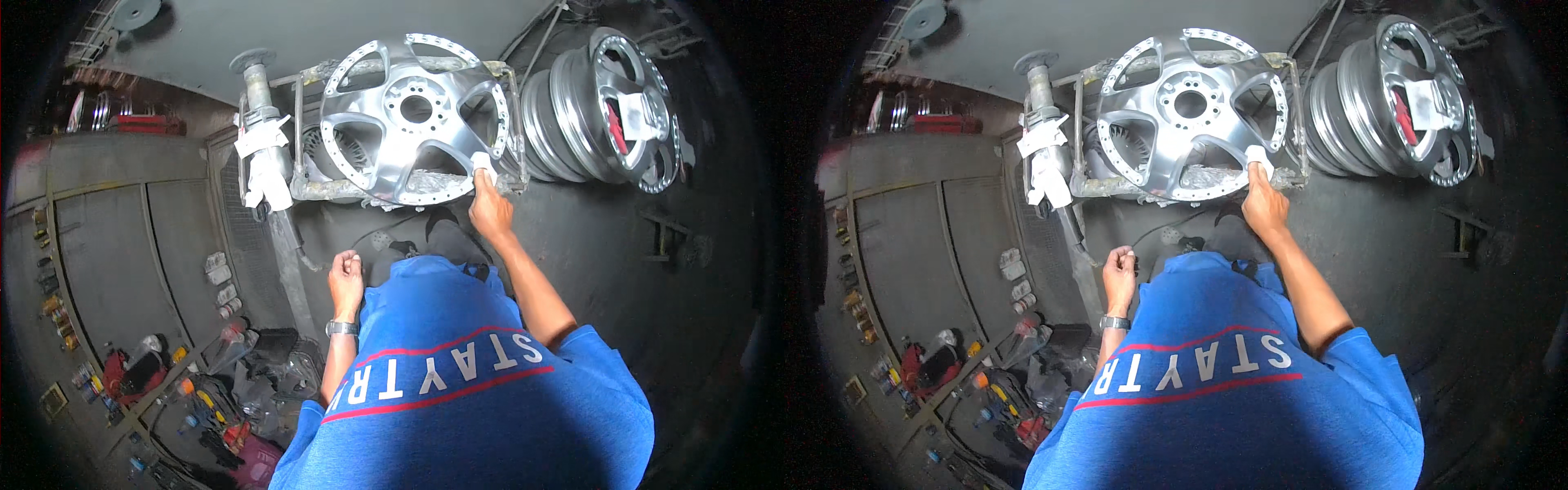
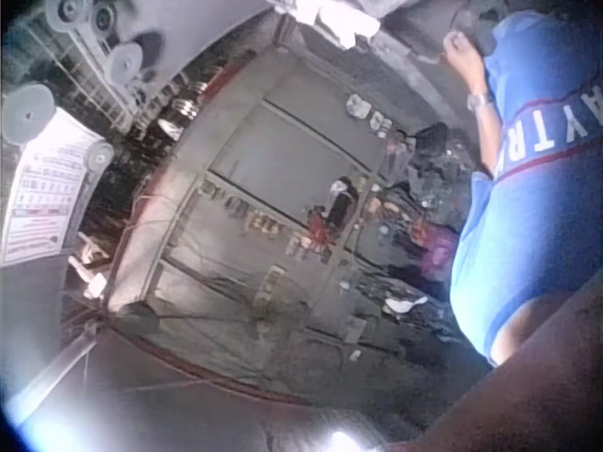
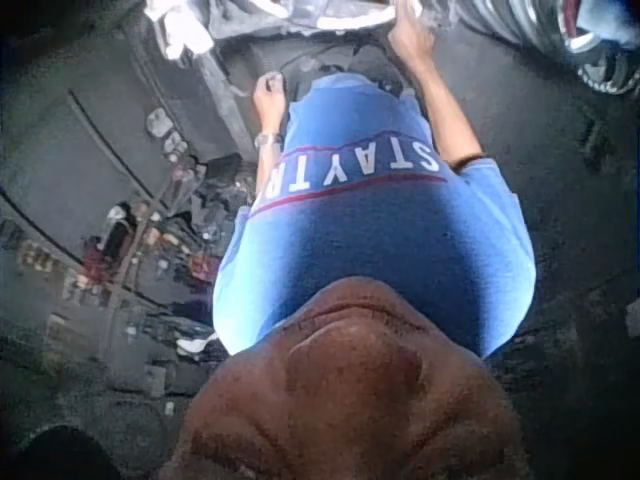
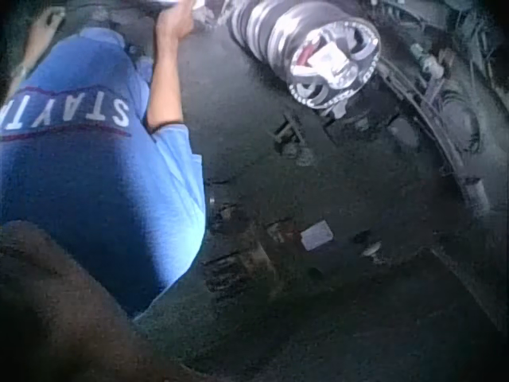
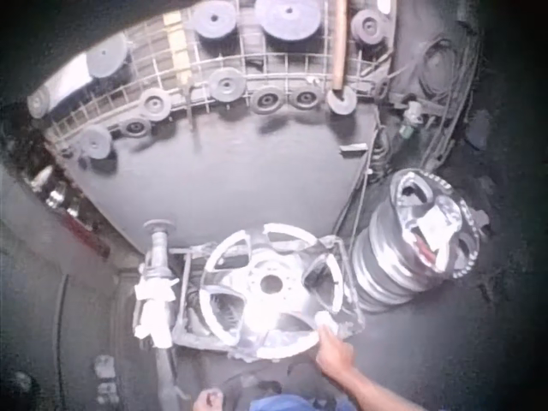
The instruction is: The person wipes a silver car wheel with a white cloth, rotating it to clean different sections. The person then carries the wheel to another area and places it on a workbench.
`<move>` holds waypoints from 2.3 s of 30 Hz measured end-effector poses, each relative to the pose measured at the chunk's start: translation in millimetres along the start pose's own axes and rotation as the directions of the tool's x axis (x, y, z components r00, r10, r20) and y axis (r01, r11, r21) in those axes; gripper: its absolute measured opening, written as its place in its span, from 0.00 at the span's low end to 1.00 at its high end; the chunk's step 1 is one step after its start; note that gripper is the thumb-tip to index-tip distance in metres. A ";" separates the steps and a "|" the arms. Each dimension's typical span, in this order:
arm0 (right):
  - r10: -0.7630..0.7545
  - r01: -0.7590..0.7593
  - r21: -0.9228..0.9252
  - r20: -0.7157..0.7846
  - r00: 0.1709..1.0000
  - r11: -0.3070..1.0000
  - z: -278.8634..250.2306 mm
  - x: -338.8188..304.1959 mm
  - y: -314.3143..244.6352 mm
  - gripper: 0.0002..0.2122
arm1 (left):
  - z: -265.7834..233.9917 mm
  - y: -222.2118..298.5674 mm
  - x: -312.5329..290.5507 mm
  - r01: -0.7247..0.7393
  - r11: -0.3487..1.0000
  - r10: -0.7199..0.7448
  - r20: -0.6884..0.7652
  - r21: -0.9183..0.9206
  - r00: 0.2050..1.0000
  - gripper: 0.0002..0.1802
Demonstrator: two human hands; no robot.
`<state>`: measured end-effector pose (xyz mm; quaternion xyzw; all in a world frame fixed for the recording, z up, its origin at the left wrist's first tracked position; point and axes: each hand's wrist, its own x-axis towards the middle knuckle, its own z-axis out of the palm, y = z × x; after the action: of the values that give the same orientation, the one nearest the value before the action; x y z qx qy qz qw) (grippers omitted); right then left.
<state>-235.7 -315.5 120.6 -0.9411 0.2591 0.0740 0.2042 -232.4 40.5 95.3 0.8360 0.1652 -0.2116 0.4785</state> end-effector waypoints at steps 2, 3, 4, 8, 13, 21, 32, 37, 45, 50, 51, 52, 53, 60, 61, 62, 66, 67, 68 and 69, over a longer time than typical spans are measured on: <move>-0.014 0.014 -0.006 -0.014 1.000 1.000 9.7 7.6 -5.5 0.30 | 4.6 -2.9 -4.7 0.036 0.999 -0.036 0.001 -0.040 0.999 0.14; -0.022 0.021 -0.008 -0.022 1.000 1.000 12.0 13.0 -10.4 0.30 | 7.4 -2.3 -7.1 0.053 0.997 -0.053 0.002 -0.060 0.999 0.14; -0.107 0.107 -0.005 -0.054 0.993 0.994 12.5 22.9 -12.7 0.32 | 11.3 -1.3 -8.4 0.053 0.997 -0.053 0.006 -0.061 0.999 0.14; -0.277 0.294 -0.091 0.163 0.947 0.951 -21.6 70.0 -58.0 0.35 | 24.5 9.3 -9.1 0.008 1.000 -0.009 -0.023 -0.012 1.000 0.15; -0.354 0.358 -0.128 0.052 0.934 0.925 -17.1 43.7 -16.8 0.26 | 37.7 20.2 -4.5 -0.034 0.998 0.031 -0.087 -0.043 0.996 0.14; 0.030 0.060 -0.244 0.349 0.937 0.968 -33.3 -14.6 47.2 0.34 | 39.3 -1.7 -21.7 0.057 0.991 -0.067 -0.075 -0.125 0.995 0.13; -0.342 0.348 -0.052 0.099 0.934 0.936 -23.3 83.4 -34.6 0.23 | 30.5 45.8 6.0 -0.033 0.999 0.033 -0.074 0.001 0.997 0.12; -0.378 0.393 -0.089 0.152 0.913 0.915 -51.1 122.4 -24.0 0.28 | 35.5 44.9 -2.8 0.019 0.998 -0.024 -0.089 -0.064 0.996 0.12; -0.303 0.308 -0.052 0.084 0.949 0.950 -66.9 177.7 5.1 0.29 | 54.4 42.7 -24.7 0.089 0.987 -0.106 -0.124 -0.135 0.987 0.12; 0.013 -0.026 0.058 0.218 0.976 0.998 -58.7 223.9 54.1 0.35 | 65.6 40.5 -39.4 0.162 0.967 -0.190 -0.129 -0.198 0.973 0.12; 0.037 -0.057 0.104 0.185 0.982 0.993 -62.1 224.3 59.5 0.34 | 67.7 36.3 -40.6 0.154 0.971 -0.180 -0.136 -0.183 0.974 0.12; 0.032 -0.063 0.167 0.180 0.983 0.984 -56.8 232.3 66.2 0.33 | 70.0 29.9 -41.4 0.146 0.975 -0.170 -0.142 -0.168 0.975 0.11; 0.038 -0.076 0.225 0.172 0.984 0.971 -54.4 239.6 72.1 0.32 | 73.3 30.7 -42.1 0.139 0.979 -0.160 -0.139 -0.150 0.977 0.11; 0.086 -0.137 0.202 0.241 0.967 0.970 -71.8 215.7 24.1 0.35 | 87.6 52.6 -37.4 0.119 0.983 -0.135 -0.112 -0.138 0.985 0.09; 0.077 -0.127 0.208 0.233 0.969 0.970 -70.0 207.6 12.9 0.34 | 88.7 50.1 -33.7 0.101 0.987 -0.114 -0.095 -0.128 0.989 0.09; 0.024 -0.079 0.248 0.218 0.976 0.965 -66.6 200.2 9.9 0.35 | 90.7 48.3 -32.5 0.085 0.989 -0.095 -0.078 -0.118 0.992 0.09; -0.102 0.058 0.379 0.096 0.990 0.924 -52.0 182.2 24.0 0.36 | 98.2 71.5 -29.7 0.147 0.974 -0.159 -0.058 -0.173 0.986 0.09; -0.050 0.002 0.371 0.120 0.992 0.928 -50.9 188.4 27.3 0.36 | 96.9 72.8 -27.7 0.139 0.976 -0.150 -0.058 -0.165 0.987 0.09; 0.003 -0.056 0.363 0.143 0.990 0.930 -51.7 199.3 29.4 0.36 | 96.0 74.9 -26.2 0.130 0.979 -0.141 -0.055 -0.156 0.989 0.10; 0.056 -0.112 0.353 0.165 0.985 0.929 -52.3 207.5 30.3 0.36 | 95.9 76.6 -26.2 0.125 0.980 -0.136 -0.061 -0.157 0.989 0.10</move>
<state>-72.3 -456.2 106.6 -0.8672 0.2922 0.1056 0.3892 -236.9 -82.3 121.2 0.7914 0.2525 -0.1993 0.5198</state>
